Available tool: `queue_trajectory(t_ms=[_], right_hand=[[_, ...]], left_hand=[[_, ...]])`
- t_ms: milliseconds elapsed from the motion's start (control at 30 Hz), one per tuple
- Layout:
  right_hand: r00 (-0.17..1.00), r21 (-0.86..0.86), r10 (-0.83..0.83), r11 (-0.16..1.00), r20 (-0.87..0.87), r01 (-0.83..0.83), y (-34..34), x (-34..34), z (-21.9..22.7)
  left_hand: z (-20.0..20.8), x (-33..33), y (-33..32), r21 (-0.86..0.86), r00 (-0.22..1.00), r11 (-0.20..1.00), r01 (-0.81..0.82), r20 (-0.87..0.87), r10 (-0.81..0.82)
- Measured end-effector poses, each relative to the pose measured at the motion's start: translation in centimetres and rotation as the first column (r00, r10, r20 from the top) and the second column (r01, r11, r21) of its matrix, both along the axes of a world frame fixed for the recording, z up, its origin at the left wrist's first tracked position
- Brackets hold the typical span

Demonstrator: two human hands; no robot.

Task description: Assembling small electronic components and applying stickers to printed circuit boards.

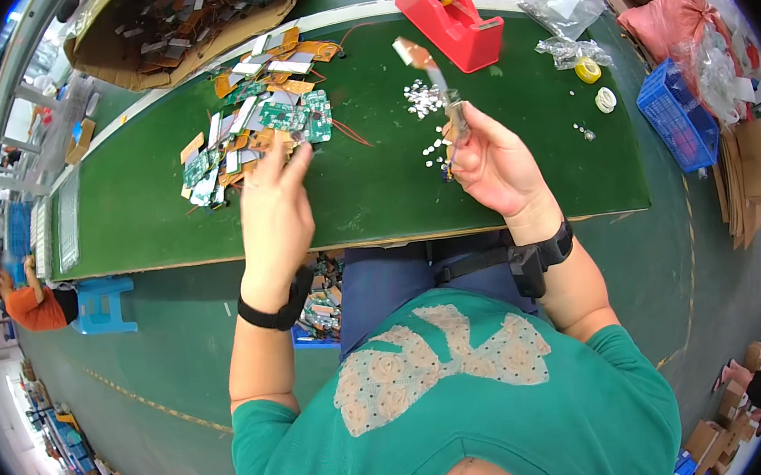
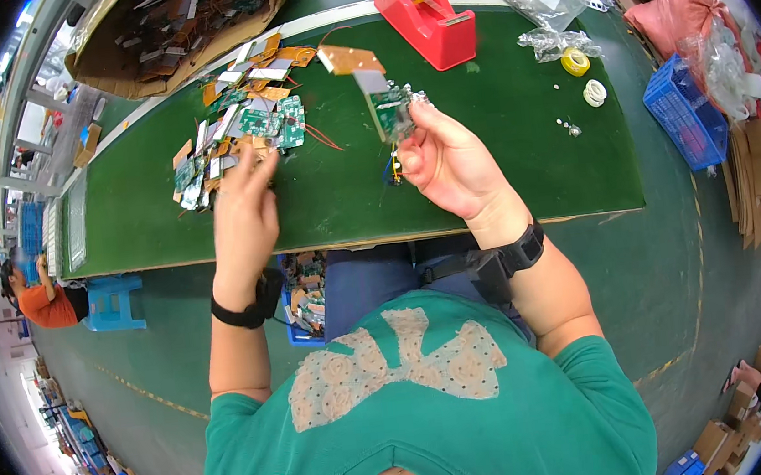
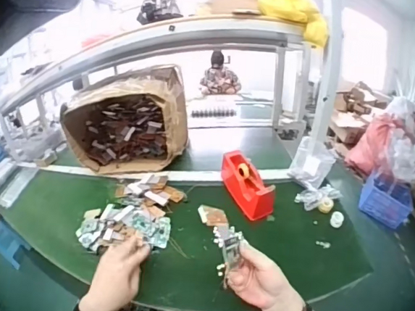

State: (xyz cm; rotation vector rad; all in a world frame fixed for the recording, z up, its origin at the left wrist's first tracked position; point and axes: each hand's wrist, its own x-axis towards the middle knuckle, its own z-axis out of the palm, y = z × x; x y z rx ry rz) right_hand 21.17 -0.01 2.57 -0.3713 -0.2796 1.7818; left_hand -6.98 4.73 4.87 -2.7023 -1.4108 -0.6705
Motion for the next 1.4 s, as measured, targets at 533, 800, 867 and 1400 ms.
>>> queue_trajectory(t_ms=[533,800,867,1400], right_hand=[[0.684,0.150,-0.133,0.988,0.718,0.035,-4.3,-2.7,1.5],[0.016,0.554,-0.554,0.831,0.833,-0.050,-3.7,-2.9,1.0],[0.055,0.581,-0.579,0.814,0.813,-0.009,-3.4,-3.0,0.8],[0.321,0.423,-0.397,0.906,0.860,-0.013,-3.9,2.9,3.7]], left_hand=[[-2.0,8.7,-4.4,-0.449,0.104,0.521,0.726,0.821,0.562],[-3.8,8.4,-3.8,-0.452,0.143,0.284,0.846,0.705,0.695],[-4.3,8.0,-3.3,-0.441,0.120,0.253,0.861,0.660,0.741],[-2.3,6.5,-2.5,-0.430,0.205,0.178,0.885,0.704,0.680]])
